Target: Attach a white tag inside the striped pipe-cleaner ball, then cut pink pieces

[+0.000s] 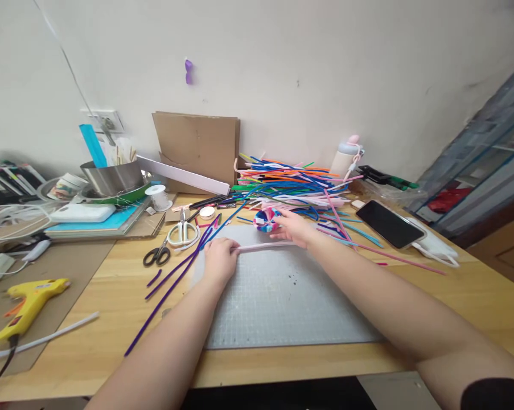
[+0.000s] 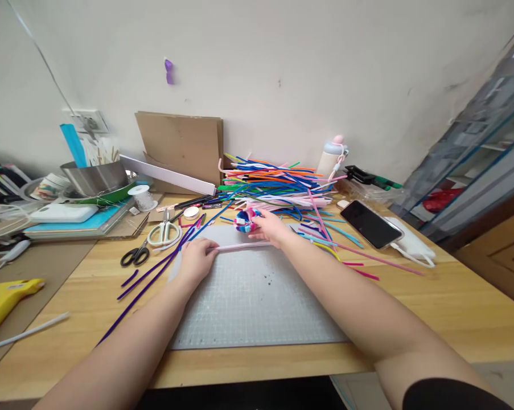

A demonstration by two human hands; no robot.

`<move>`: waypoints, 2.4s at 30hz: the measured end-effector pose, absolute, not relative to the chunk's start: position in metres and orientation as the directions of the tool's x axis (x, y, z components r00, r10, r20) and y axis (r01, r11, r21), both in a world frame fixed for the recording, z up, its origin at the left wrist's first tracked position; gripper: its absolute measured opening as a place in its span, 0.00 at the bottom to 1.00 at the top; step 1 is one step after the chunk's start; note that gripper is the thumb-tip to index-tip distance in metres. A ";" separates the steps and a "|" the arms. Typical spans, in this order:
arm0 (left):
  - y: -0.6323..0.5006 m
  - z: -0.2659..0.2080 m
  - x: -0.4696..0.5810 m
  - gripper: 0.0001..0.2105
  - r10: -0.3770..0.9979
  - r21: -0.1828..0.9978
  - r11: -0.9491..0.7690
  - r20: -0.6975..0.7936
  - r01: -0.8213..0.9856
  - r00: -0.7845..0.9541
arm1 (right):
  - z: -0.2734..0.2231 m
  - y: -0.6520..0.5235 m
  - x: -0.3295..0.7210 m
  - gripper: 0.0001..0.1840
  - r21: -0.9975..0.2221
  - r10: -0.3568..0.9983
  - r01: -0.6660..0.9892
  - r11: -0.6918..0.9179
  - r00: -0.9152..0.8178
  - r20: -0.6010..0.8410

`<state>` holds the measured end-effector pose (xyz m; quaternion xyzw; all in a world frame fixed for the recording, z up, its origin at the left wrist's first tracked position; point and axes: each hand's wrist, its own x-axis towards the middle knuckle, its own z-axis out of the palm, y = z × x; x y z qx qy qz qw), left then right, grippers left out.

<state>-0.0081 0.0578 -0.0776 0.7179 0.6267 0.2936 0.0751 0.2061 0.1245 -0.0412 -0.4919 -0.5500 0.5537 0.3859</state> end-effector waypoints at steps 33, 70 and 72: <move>-0.011 -0.042 -0.007 0.07 0.934 0.622 -0.336 0.315 0.707 0.167 | -0.025 0.038 0.236 0.10 -0.368 0.705 0.618 0.695 -0.687 0.177; -0.163 -0.145 -0.071 0.14 0.634 0.360 -0.100 0.742 0.928 -0.219 | -0.063 -0.047 0.165 0.22 -0.454 0.371 0.327 0.829 -0.929 0.008; -0.162 -0.147 -0.071 0.13 0.633 0.361 -0.100 0.742 0.927 -0.220 | -0.064 -0.047 0.165 0.22 -0.454 0.378 0.333 0.826 -0.926 0.009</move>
